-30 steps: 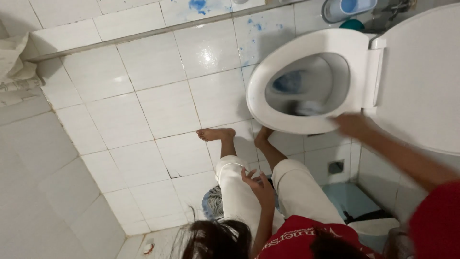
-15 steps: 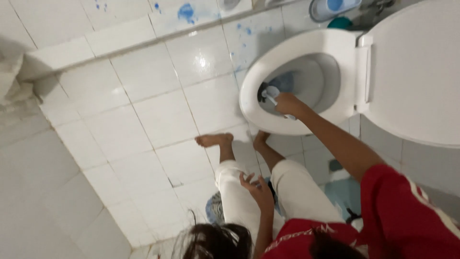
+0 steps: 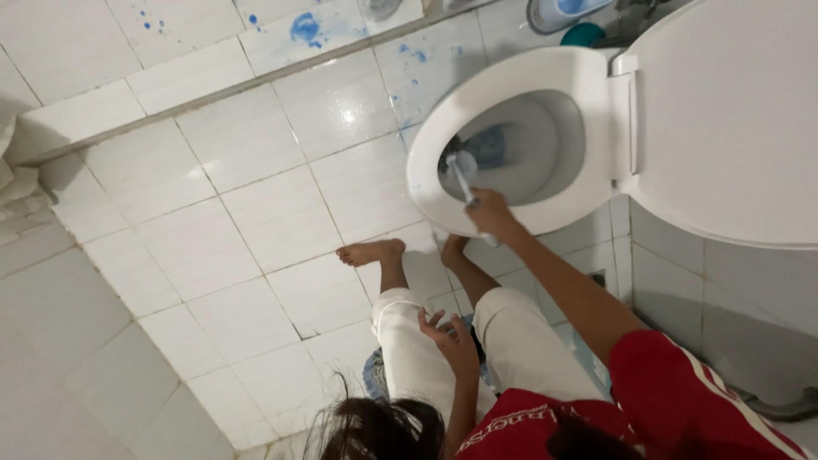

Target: The person pours blue cleaning liquid into the toilet bowl and scrubs the interior with a toilet brush. They then use a handheld bidet sprayer to rinse the bowl and the toilet seat before closing the lid.

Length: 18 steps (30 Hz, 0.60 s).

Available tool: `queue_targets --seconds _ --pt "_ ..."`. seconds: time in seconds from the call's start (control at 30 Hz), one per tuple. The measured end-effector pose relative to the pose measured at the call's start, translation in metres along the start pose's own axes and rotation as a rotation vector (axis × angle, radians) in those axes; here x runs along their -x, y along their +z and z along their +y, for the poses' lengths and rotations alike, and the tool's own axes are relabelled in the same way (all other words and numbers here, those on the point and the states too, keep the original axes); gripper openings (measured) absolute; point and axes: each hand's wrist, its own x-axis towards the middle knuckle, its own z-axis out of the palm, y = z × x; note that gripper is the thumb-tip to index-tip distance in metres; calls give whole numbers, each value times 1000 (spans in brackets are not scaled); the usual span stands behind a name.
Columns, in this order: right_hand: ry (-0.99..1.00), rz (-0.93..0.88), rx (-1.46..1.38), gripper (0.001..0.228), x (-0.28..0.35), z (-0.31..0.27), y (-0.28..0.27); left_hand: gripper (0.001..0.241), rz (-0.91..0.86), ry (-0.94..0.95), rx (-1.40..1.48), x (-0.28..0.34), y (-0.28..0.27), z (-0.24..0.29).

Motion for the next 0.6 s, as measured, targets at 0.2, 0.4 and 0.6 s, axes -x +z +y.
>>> queue_targets --seconds 0.2,0.4,0.6 --pt "-142 465 -2 61 -114 100 -26 58 17 22 -35 2 1 -7" --pt "-73 -262 314 58 40 8 -29 63 -17 -28 -43 9 6 -2" --pt "63 -212 693 60 -51 88 -144 66 -52 145 -64 3 10 -39"
